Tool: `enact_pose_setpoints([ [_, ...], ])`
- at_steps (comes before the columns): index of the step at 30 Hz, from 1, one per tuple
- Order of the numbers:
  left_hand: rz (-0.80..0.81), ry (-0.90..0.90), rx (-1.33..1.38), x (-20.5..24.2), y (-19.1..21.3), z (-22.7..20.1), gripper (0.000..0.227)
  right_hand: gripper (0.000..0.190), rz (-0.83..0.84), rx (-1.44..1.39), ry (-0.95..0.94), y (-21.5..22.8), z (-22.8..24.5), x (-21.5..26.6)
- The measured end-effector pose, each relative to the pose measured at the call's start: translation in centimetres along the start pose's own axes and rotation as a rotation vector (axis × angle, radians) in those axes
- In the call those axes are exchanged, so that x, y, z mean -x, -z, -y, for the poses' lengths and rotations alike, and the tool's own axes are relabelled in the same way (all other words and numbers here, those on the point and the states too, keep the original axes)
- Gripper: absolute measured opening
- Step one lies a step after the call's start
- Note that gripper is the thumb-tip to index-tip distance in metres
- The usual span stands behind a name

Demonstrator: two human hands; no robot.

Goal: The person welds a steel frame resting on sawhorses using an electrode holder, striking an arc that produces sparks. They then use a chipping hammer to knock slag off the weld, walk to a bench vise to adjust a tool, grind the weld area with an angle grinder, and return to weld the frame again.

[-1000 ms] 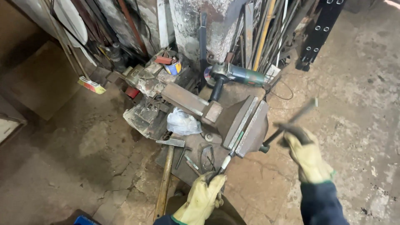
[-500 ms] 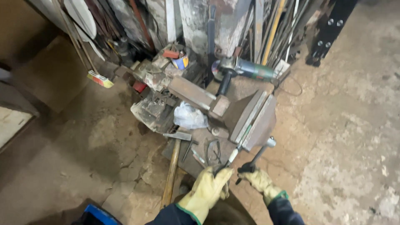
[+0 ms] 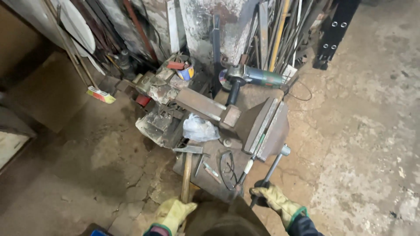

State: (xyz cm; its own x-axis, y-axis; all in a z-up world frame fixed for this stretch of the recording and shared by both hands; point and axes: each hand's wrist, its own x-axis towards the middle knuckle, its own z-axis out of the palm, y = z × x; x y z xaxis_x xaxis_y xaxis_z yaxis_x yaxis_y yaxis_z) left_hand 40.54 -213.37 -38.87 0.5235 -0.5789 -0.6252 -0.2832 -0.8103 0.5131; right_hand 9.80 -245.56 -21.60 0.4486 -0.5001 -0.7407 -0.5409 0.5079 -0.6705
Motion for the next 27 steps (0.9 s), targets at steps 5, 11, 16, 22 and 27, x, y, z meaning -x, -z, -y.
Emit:
enact_pose_setpoints([
  [5,0.303,0.264,0.618,9.4,12.0,-13.0,0.033,0.039,-0.192,-0.296,-0.095,-1.9,0.3,-1.6],
  [11,-0.072,0.298,0.311,18.9,15.5,-18.5,0.042,0.046,-0.275,-0.306,-0.006,-1.6,-1.5,-3.1],
  [16,0.055,0.048,0.478,20.6,13.3,-17.8,0.040,0.041,-0.286,-0.317,-0.055,-2.9,1.4,-1.0],
  [22,0.034,0.005,0.270,20.0,10.9,-15.5,0.039,0.040,-0.322,-0.264,-0.062,-4.0,3.9,1.4],
  [27,0.110,0.166,0.590,19.4,8.9,-14.1,0.045,0.038,-0.334,-0.276,-0.091,-3.8,4.1,1.5],
])
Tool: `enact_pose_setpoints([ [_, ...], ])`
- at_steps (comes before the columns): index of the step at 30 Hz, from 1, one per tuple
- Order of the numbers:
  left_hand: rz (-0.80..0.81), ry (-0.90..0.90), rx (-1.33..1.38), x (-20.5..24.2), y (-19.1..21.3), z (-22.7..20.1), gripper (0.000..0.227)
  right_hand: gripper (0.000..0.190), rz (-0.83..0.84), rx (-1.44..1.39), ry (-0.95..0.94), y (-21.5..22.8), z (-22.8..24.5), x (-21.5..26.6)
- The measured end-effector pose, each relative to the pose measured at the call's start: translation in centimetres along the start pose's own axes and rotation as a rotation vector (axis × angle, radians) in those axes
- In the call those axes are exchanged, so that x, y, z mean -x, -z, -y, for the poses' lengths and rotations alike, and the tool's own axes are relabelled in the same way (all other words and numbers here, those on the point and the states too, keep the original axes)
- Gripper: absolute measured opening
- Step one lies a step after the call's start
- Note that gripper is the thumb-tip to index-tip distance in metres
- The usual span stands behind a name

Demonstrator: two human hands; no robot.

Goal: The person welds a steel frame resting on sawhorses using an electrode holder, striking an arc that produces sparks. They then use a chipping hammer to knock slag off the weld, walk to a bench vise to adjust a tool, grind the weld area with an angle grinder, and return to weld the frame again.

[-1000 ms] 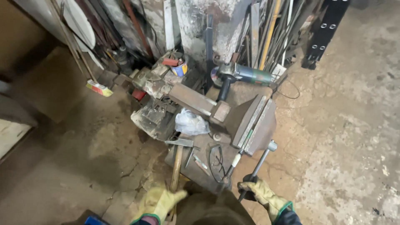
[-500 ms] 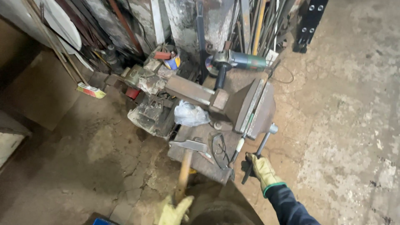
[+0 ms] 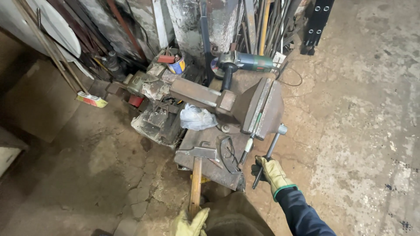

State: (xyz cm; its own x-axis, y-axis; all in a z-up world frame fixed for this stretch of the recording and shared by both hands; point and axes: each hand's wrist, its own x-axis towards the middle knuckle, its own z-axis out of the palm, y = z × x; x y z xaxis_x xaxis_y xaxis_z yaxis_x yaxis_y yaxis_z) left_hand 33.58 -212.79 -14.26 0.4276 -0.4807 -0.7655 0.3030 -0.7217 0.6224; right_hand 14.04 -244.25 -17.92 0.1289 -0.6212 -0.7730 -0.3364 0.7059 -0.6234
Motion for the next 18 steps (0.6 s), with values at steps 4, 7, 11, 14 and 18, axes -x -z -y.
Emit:
enact_pose_setpoints([
  [4,-0.059,-0.080,0.014,2.3,0.2,-2.3,0.053,0.038,0.015,-0.054,-0.015,0.1,-1.2,-1.1],
  [7,-0.119,-0.146,-0.334,2.8,0.0,-3.0,0.048,0.038,0.012,-0.052,0.001,0.1,-0.7,-1.2],
  [11,-0.114,-0.041,0.416,-0.5,-1.5,2.9,0.050,0.040,0.005,-0.021,0.005,0.1,-0.8,-0.7],
  [14,-0.039,-0.371,-0.296,-0.6,-0.4,3.5,0.052,0.037,0.039,-0.085,-0.018,0.6,-2.3,-3.0],
  [18,-0.077,-0.485,-0.281,-0.5,-1.1,3.2,0.053,0.035,0.014,0.015,-0.021,0.2,-0.8,-0.7],
])
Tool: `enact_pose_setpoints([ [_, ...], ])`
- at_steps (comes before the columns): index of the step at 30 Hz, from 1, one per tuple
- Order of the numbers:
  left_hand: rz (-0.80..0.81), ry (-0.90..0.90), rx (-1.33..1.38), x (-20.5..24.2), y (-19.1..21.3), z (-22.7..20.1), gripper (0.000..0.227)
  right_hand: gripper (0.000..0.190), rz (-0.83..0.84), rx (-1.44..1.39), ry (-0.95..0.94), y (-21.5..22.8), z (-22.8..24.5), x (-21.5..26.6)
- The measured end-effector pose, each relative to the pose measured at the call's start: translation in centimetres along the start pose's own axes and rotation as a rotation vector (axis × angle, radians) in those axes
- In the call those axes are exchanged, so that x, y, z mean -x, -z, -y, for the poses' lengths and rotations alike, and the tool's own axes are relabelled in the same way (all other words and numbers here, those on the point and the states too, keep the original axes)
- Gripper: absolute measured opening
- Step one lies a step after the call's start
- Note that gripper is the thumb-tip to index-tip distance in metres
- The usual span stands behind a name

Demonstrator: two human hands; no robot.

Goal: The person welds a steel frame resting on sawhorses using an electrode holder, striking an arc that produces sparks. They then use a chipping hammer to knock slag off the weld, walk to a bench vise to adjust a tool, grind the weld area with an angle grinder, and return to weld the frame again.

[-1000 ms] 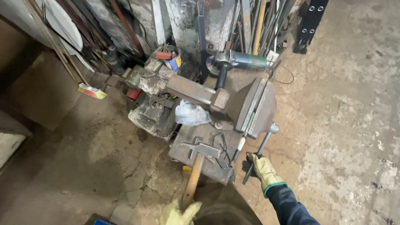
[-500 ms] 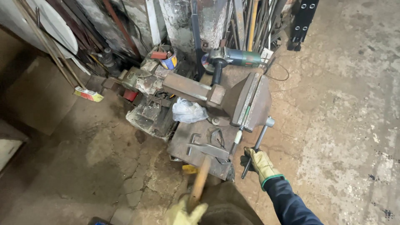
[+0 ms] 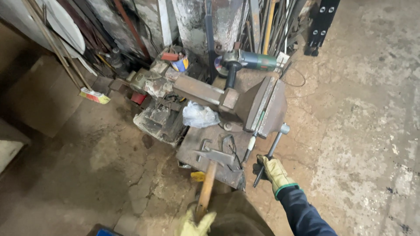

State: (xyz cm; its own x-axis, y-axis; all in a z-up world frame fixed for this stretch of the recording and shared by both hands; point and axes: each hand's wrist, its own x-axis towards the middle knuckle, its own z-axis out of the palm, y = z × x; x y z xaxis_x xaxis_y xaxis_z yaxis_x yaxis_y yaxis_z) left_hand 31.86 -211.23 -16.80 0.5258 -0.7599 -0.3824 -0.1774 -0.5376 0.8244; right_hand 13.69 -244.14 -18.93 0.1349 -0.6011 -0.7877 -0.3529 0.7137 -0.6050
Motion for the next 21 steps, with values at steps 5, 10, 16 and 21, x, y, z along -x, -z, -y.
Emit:
enact_pose_setpoints([
  [5,-0.015,0.353,0.442,0.0,-0.5,0.4,0.045,0.034,0.015,-0.087,0.023,-0.1,0.2,0.0],
  [10,-0.029,0.392,0.009,-1.4,5.3,-9.8,0.044,0.035,0.011,-0.049,0.013,-0.1,0.8,0.8],
  [16,0.007,0.502,0.250,-7.8,6.2,-7.0,0.038,0.036,-0.001,-0.043,-0.012,0.2,0.1,-1.3],
  [21,-0.021,0.482,0.453,-11.5,5.1,-3.2,0.040,0.039,-0.014,-0.052,0.026,0.0,-1.3,-1.6],
])
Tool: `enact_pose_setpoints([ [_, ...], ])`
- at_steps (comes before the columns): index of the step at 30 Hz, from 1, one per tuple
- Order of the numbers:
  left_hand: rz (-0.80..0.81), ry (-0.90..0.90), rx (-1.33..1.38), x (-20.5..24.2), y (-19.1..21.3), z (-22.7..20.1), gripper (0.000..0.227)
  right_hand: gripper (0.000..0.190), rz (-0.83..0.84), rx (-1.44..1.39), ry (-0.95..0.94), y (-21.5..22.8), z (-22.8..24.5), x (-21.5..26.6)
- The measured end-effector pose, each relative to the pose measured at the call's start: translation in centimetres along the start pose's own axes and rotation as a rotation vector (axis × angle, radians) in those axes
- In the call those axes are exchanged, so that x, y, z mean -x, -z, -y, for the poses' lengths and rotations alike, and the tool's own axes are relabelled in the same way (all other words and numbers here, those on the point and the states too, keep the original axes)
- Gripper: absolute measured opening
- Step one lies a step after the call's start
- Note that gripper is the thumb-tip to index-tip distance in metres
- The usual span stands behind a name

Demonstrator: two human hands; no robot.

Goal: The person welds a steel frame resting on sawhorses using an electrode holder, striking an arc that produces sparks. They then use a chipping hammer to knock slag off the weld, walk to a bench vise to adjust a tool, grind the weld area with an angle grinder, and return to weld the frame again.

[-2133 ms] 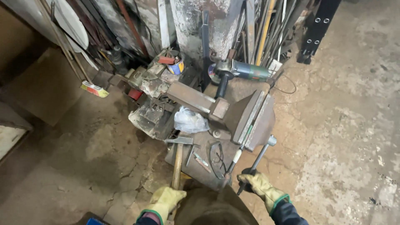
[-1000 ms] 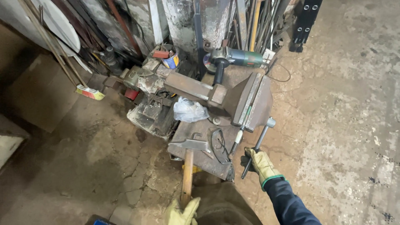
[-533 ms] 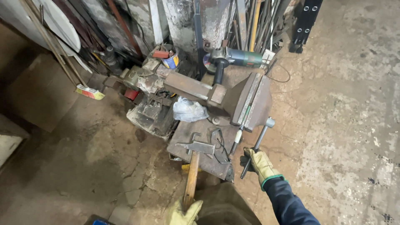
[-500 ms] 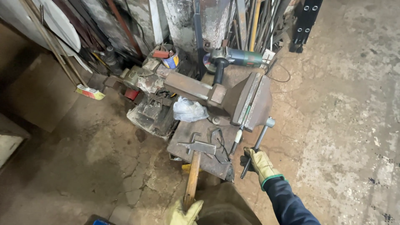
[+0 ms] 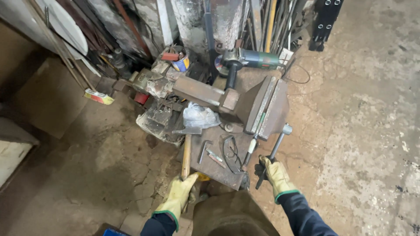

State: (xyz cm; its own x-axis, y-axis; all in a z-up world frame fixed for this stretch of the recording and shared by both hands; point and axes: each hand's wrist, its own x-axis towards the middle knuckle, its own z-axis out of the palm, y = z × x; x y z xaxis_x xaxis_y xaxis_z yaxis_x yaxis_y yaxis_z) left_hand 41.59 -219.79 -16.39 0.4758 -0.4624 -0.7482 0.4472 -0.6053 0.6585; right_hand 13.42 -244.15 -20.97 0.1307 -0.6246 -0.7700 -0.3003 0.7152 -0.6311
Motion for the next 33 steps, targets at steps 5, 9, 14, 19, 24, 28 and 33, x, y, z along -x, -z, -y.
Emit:
enact_pose_setpoints([
  [5,-0.064,-0.047,-0.246,-0.2,1.8,0.5,0.048,0.038,-0.124,-0.061,0.280,-2.0,-0.9,3.2],
  [9,-0.154,-0.166,-0.596,5.3,3.7,1.1,0.059,0.035,-0.171,-0.067,0.352,-3.1,-0.7,3.8],
  [14,-0.274,-0.328,-1.021,9.9,-2.5,-13.0,0.077,0.039,-0.350,0.483,0.481,-3.2,-0.1,3.4],
  [19,0.273,-0.591,-0.782,12.3,-11.0,-17.1,0.066,0.033,-0.221,0.169,0.478,3.6,0.3,-15.3],
  [24,0.358,-0.313,-0.106,8.5,-13.2,-11.9,0.034,0.028,-0.079,-0.217,0.418,6.0,11.7,-18.1],
  [28,0.277,-0.623,-0.796,11.7,-12.8,-17.0,0.034,0.022,-0.019,-0.451,0.512,5.8,21.4,-5.9],
  [33,0.421,-0.311,-0.559,12.0,-12.9,-16.0,0.033,0.045,0.186,-0.372,0.939,6.8,18.4,9.2],
])
